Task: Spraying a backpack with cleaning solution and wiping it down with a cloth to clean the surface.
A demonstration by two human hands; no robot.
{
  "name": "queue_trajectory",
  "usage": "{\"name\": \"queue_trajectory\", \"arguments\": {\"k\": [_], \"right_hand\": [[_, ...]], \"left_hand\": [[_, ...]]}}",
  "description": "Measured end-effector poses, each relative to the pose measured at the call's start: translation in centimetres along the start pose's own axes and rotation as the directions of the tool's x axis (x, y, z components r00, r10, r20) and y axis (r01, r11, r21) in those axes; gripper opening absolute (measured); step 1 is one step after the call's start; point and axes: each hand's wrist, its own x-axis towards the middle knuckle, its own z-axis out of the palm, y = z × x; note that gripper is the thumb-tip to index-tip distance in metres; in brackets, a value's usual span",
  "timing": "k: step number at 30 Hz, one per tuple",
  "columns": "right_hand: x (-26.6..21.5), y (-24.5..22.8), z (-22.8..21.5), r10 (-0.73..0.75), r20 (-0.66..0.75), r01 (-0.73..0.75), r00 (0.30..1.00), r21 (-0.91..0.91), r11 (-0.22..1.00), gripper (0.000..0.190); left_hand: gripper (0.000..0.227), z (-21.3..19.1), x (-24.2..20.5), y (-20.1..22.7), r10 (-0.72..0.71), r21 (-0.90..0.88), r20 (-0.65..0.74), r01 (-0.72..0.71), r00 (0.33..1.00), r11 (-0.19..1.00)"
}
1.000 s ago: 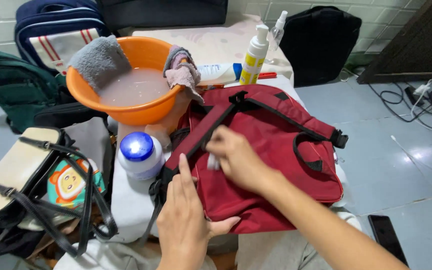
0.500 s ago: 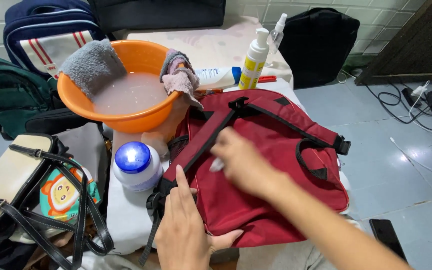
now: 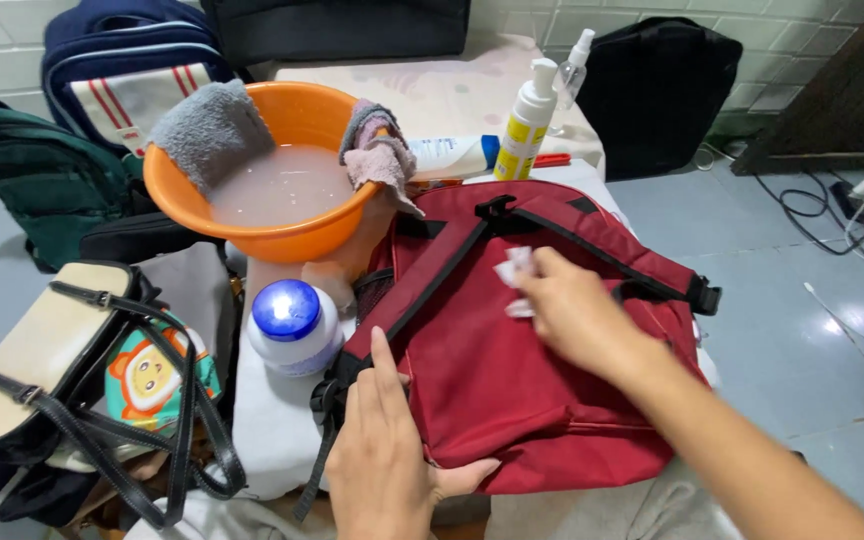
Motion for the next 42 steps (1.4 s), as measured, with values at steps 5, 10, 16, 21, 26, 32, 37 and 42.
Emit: {"name": "queue_trajectory", "arguments": {"k": [5, 10, 16, 21, 26, 32, 37, 42], "right_hand": [[-1.0, -9.9, -1.2, -0.310, -0.068, 0.309, 0.948, 0.418, 0.854, 0.024], [-5.9, -7.8, -4.7, -0.337, 0.219, 0.160, 0.916, 0.569, 0.806, 0.038], [-6.0, -4.5, -5.8, -0.174, 0.311, 0.001, 0.934, 0.485, 0.874, 0.051], [-4.7, -9.5, -5.0, -0.289, 0.131, 0.092, 0.948, 0.757, 0.646, 0.024], [-5.3, -9.6, -4.7, -0.357, 0.040, 0.237, 0.933, 0.679, 0.695, 0.015], [-6.8, -1.4, -6.9, 0.152, 0.295, -0.199, 0.943, 0.134, 0.971, 0.018], [-7.4, -5.6, -5.3, -0.019, 0.102, -0.024, 0.995, 0.402, 0.915, 0.032], [-4.8, -9.2, -2.5, -0.185, -0.095, 0.207, 0.978, 0.530, 0.822, 0.025]], "left_hand": [[0.185, -0.2, 0.1, -0.2, 0.010, 0.007, 0.047, -0.010, 0.999, 1.000], [0.186, 0.1, 0.2, -0.3, -0.008, 0.004, 0.058, 0.008, 0.998, 1.000], [0.181, 0.2, 0.0, -0.4, 0.011, -0.065, -0.001, -0.012, 1.000, 0.998], [0.187, 0.0, 0.2, 0.0, -0.001, 0.053, 0.041, -0.001, 0.999, 0.999], [0.188, 0.2, 0.0, 0.1, -0.106, 0.042, 0.059, 0.103, 0.993, 0.994], [0.183, 0.1, 0.0, -0.3, -0.088, -0.081, 0.018, 0.089, 0.996, 0.993], [0.184, 0.6, -0.1, 0.3, -0.099, -0.097, 0.003, 0.099, 0.995, 0.990], [0.178, 0.4, -0.2, 0.4, -0.107, -0.039, 0.060, 0.109, 0.992, 0.993]]}}
